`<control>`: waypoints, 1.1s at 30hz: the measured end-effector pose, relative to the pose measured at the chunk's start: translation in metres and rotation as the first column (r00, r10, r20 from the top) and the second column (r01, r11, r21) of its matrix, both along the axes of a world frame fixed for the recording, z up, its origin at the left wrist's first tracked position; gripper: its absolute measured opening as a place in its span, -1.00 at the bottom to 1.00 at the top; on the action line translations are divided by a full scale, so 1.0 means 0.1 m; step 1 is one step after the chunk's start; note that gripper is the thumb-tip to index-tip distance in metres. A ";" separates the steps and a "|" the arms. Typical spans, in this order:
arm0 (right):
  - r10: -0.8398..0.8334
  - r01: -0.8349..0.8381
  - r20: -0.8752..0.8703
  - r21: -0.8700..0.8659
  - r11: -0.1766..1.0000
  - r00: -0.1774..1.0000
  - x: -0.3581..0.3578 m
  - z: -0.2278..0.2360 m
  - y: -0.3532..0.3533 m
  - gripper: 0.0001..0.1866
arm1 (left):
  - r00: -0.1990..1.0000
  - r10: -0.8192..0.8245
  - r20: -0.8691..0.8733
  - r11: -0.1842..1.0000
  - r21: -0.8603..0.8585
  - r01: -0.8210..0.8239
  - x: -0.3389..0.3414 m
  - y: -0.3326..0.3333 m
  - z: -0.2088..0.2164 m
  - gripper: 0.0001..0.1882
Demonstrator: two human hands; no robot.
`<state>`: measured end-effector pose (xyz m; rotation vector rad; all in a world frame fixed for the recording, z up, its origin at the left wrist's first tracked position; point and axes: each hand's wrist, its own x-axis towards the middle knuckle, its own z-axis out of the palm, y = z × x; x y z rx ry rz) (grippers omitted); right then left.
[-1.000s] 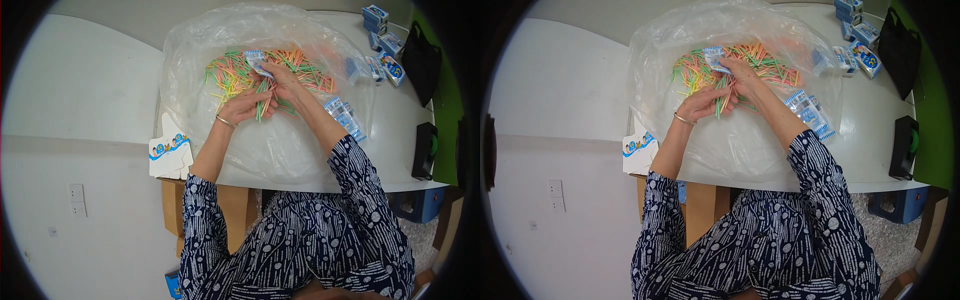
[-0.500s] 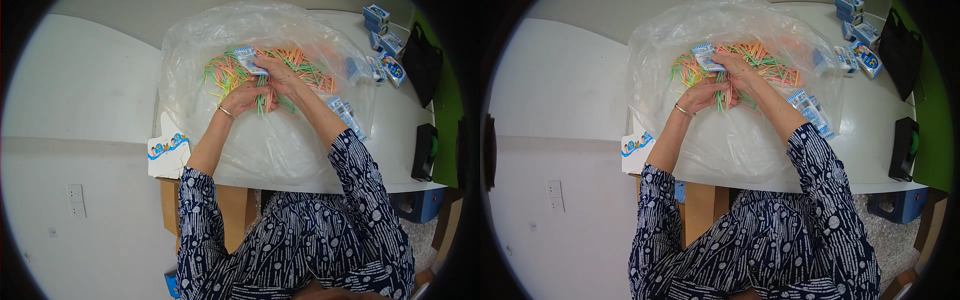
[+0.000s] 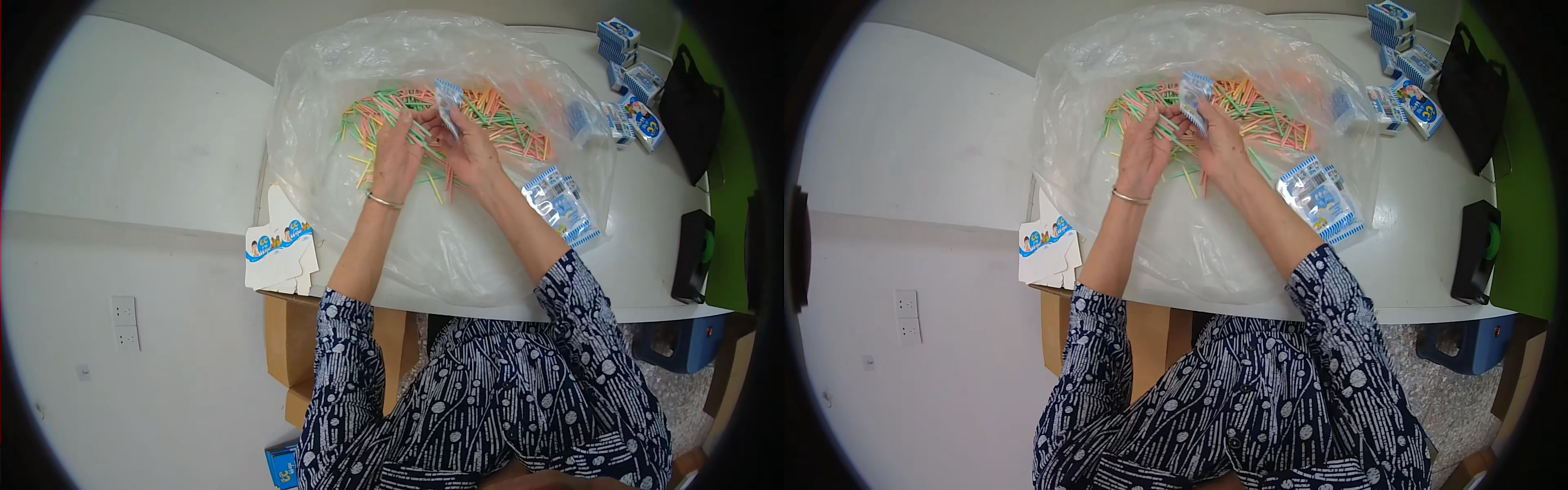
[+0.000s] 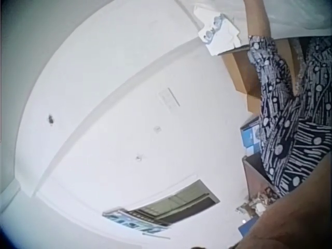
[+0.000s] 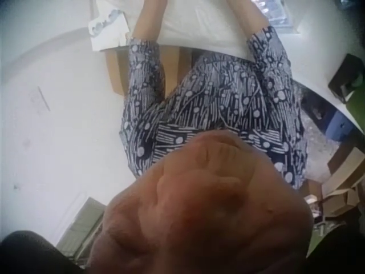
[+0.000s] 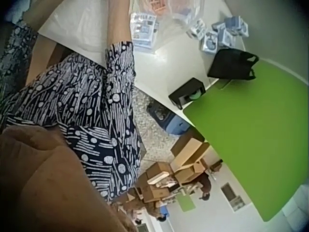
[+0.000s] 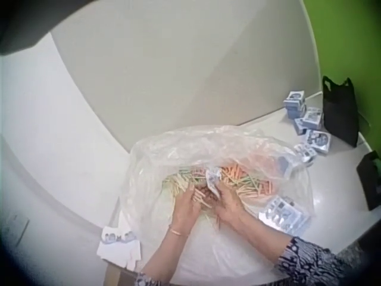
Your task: Placing small colorful items into individual plastic packets and then into a larger box.
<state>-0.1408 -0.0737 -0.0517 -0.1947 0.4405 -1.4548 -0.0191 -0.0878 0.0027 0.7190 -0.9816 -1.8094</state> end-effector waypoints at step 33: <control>-0.112 0.106 0.048 0.100 0.989 0.993 0.09 0.44 0.03 -0.86 | 0.884 0.443 0.152 0.896 -0.101 -0.432 -0.21 0.06 0.02 -0.76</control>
